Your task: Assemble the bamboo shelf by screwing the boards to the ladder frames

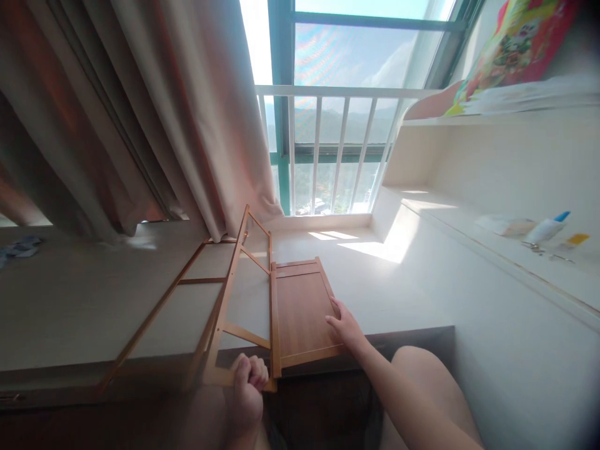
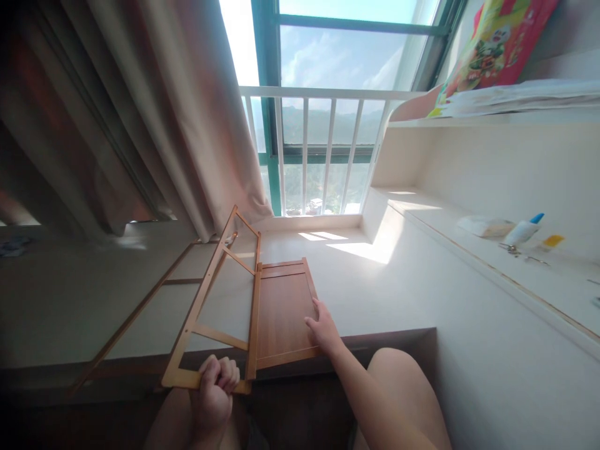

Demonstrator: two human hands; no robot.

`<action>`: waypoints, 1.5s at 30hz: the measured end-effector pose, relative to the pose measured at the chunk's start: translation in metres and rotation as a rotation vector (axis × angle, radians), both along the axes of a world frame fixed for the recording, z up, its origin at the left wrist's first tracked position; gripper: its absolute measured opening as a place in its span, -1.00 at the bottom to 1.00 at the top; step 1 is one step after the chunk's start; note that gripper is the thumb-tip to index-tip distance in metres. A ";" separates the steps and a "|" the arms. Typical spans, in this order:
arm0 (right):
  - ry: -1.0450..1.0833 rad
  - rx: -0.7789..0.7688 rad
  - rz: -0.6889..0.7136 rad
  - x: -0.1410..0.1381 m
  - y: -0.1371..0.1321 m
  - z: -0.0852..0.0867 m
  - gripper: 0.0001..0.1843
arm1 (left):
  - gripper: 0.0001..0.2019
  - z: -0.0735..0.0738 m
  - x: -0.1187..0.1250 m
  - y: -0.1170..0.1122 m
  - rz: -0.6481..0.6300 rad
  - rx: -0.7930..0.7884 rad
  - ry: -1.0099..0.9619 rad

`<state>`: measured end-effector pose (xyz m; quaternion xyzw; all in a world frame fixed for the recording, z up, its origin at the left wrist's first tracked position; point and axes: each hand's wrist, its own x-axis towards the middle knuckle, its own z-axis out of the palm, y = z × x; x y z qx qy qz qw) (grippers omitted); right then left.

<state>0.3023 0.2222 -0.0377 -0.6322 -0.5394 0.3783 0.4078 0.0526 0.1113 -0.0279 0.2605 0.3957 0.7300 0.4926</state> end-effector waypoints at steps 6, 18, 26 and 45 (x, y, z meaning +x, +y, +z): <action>0.040 0.197 -0.214 -0.004 -0.086 0.026 -0.81 | -0.48 0.006 0.005 0.001 0.007 0.013 0.008; 1.337 -0.414 -0.343 -0.071 -0.115 -0.015 -0.46 | -0.47 0.003 0.016 0.001 -0.034 0.022 -0.001; 1.447 -0.291 -0.546 -0.063 -0.091 -0.028 -0.70 | -0.49 0.006 0.024 -0.002 -0.055 0.026 -0.013; 1.340 -0.264 -0.600 0.012 -0.124 -0.028 -0.67 | -0.50 0.006 0.029 0.011 -0.019 0.021 -0.001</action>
